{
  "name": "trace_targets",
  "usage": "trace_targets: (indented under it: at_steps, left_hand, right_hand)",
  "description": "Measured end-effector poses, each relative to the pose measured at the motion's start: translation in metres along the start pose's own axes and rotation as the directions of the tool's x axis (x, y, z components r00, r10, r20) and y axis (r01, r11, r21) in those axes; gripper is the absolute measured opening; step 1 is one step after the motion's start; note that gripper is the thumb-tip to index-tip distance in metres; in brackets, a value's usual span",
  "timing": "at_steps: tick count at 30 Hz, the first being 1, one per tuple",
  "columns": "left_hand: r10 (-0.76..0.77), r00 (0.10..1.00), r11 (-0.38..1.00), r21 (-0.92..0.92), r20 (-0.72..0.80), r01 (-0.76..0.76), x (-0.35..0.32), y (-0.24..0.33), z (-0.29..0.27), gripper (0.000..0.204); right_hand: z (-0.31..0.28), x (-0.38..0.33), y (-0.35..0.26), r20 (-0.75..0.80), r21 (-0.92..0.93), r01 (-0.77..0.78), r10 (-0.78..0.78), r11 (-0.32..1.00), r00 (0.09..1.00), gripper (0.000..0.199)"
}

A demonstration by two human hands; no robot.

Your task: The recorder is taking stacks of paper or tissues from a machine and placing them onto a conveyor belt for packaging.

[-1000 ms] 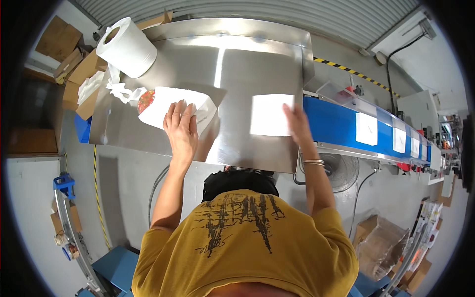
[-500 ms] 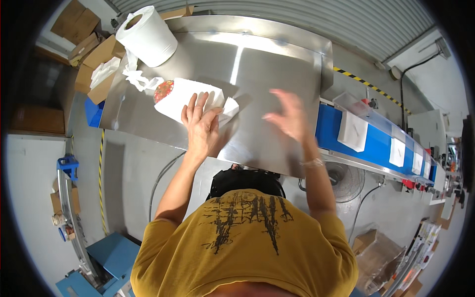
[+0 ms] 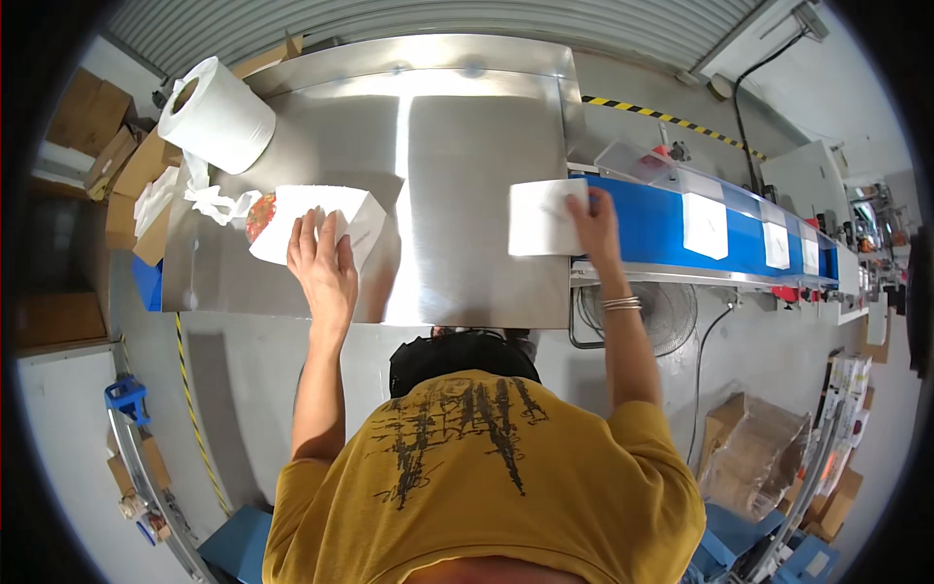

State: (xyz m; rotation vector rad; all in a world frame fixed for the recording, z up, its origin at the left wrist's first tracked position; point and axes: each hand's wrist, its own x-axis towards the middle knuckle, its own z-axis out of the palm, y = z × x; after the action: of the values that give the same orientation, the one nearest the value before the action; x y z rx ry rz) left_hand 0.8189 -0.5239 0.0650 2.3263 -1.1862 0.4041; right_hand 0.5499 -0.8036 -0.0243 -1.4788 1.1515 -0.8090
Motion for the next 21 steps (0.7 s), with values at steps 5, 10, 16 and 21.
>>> trace_targets:
  at_steps: [5, 10, 16, 21]
  left_hand:
    - [0.019, 0.998, 1.0, 0.007, -0.057, -0.019, -0.003, -0.006, -0.003, 0.034]
    - [0.05, 0.992, 0.997, -0.055, -0.118, -0.057, 0.001, -0.003, 0.007, 0.033]
    - [-0.032, 0.994, 0.996, -0.083, -0.101, 0.024, 0.002, 0.003, 0.0, 0.033]
    - [-0.003, 0.997, 0.998, -0.065, -0.078, -0.002, -0.001, 0.001, -0.004, 0.035]
  right_hand:
    - [-0.081, 0.033, 0.008, -0.227, -0.424, 0.107, -0.22, 0.899, 0.949, 0.056]
    - [-0.071, 0.028, -0.028, -0.188, -0.926, 0.11, -0.693, 0.361, 0.695, 0.058]
    - [0.107, -0.02, -0.089, 0.421, -0.208, 0.681, -0.564, 0.702, 0.71, 0.049]
    - [0.176, -0.024, -0.11, 0.6, -0.026, 0.504, -0.39, 0.863, 0.698, 0.05]
